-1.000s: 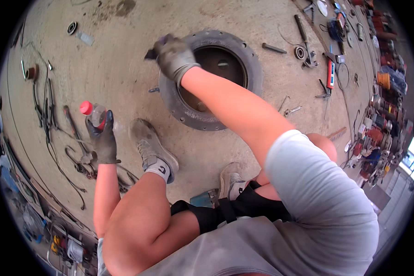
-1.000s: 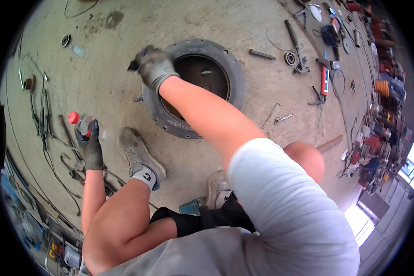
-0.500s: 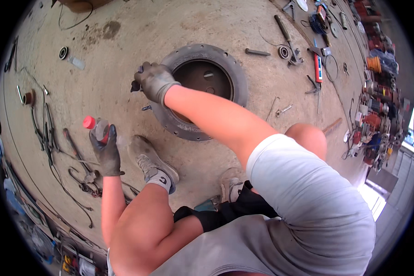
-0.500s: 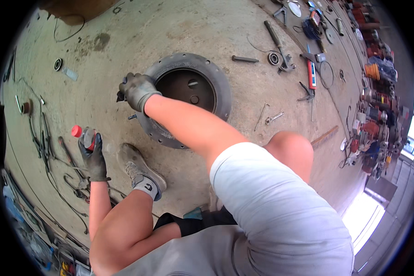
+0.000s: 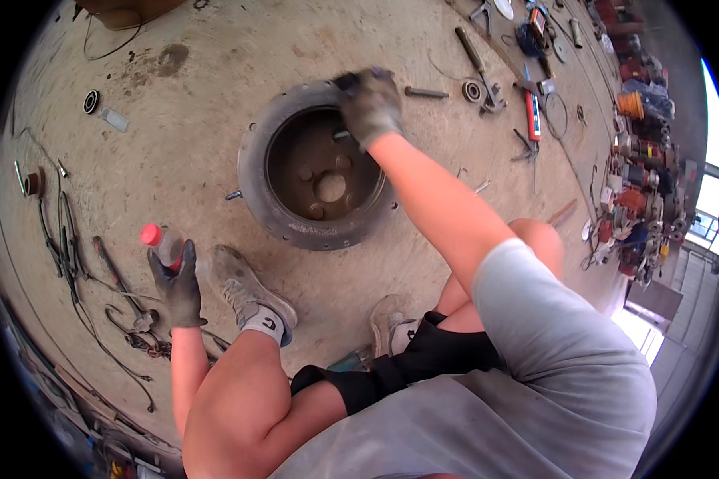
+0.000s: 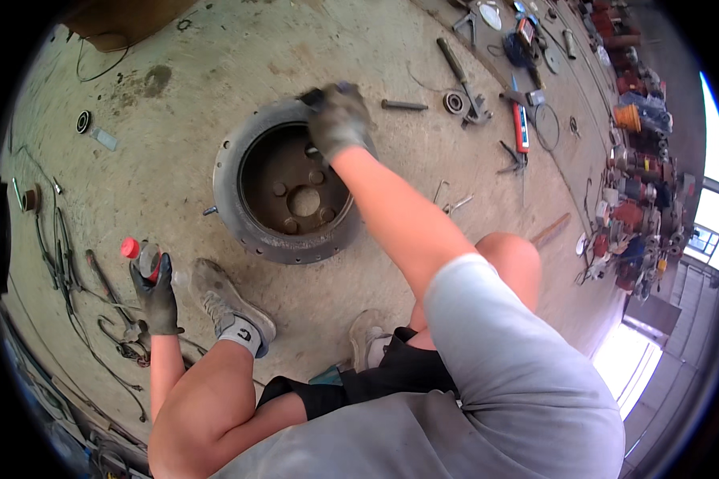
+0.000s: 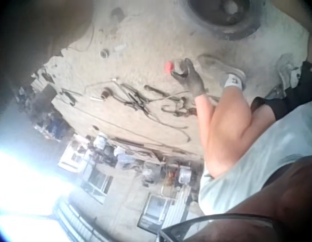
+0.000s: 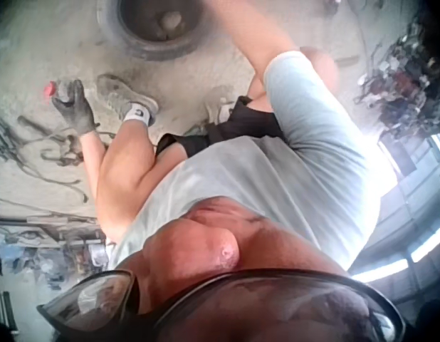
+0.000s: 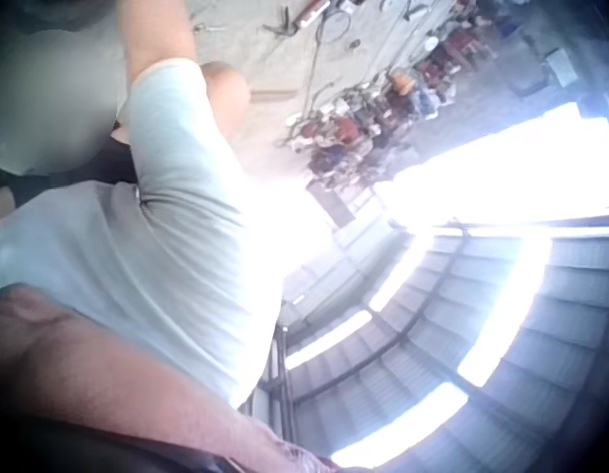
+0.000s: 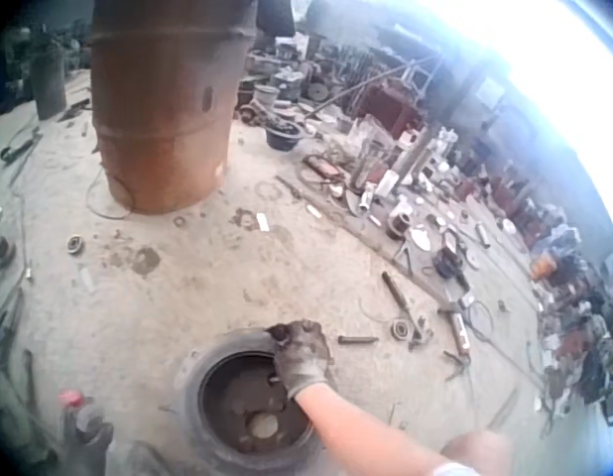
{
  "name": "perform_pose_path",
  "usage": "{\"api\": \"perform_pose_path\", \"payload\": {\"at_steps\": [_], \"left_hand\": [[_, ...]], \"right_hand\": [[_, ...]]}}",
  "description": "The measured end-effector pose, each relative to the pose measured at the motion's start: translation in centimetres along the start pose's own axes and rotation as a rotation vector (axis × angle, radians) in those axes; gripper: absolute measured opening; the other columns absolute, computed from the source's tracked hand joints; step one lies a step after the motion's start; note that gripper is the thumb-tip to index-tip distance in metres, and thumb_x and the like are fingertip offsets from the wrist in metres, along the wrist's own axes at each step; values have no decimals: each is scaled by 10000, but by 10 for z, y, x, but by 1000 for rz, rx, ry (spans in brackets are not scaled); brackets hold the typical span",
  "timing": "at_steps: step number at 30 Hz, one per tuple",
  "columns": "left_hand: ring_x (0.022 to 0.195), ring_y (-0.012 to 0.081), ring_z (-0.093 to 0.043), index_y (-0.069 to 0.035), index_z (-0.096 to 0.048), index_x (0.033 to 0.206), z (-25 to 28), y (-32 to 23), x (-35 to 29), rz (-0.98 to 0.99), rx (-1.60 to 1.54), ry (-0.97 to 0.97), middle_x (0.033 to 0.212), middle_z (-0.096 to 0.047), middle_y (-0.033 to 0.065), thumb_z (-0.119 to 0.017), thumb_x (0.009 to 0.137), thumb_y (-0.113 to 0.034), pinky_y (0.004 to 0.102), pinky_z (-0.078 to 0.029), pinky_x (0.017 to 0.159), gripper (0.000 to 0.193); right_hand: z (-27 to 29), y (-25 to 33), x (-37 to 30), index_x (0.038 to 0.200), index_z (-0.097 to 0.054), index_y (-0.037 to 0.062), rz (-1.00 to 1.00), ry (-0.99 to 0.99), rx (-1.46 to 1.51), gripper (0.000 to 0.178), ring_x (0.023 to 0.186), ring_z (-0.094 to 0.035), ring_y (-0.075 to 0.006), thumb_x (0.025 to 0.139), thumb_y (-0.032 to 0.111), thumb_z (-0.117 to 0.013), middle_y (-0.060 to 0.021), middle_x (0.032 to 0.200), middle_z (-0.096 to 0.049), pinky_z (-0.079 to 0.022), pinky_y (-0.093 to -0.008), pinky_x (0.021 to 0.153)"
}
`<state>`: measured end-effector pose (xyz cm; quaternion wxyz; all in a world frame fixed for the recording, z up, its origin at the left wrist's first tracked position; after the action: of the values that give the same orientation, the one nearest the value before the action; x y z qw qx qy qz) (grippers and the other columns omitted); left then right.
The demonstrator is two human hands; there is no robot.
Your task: The person cleans a large blue motor and a circular metal part using a liquid from a plastic bottle and a cloth. They then use an angle grinder to smooth the surface of the metal part.
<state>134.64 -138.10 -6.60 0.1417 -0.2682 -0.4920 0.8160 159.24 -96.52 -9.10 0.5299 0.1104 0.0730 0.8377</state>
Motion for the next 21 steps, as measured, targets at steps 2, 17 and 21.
{"api": "perform_pose_path", "payload": {"at_steps": [2, 17, 21], "left_hand": [[1229, 183, -622, -32, -524, 1484, -10, -6, 4, -54, 52, 71, 1359, -637, 75, -821, 969, -130, 353, -506, 1060, 602], [1353, 211, -565, -21, -584, 1428, 8, 0, 27, -165, 52, 87, 1436, -610, 80, -765, 1006, -135, 351, -420, 1177, 473], [1348, 214, -544, -11, -540, 1485, 34, 30, 27, -148, 59, 37, 1483, -565, 105, -737, 1044, -206, 363, -460, 1149, 521]], "right_hand": [[-11, 44, 24, 1189, -722, 112, 76, 111, 22, 348, 1167, -676, -409, 885, 277, -758, -220, 1241, -689, -566, -479, 1023], [147, -190, -26, 1271, -692, 151, 87, 1098, -157, 286, 1135, -720, -284, 1042, 319, -659, -105, 1176, -743, -571, -420, 994], [221, -214, 30, 1388, -635, 42, -372, 839, 1238, 392, 1116, -728, -217, 1087, 293, -640, -108, 1268, -743, -609, -388, 929]]}}
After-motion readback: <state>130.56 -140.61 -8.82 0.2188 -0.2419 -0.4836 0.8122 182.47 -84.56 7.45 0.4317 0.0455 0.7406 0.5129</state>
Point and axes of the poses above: each hand's wrist, its own x-axis towards the middle knuckle, its own z-axis out of the back of the hand, y = z × x, the point moved 3 cm from there along x, towards the middle knuckle
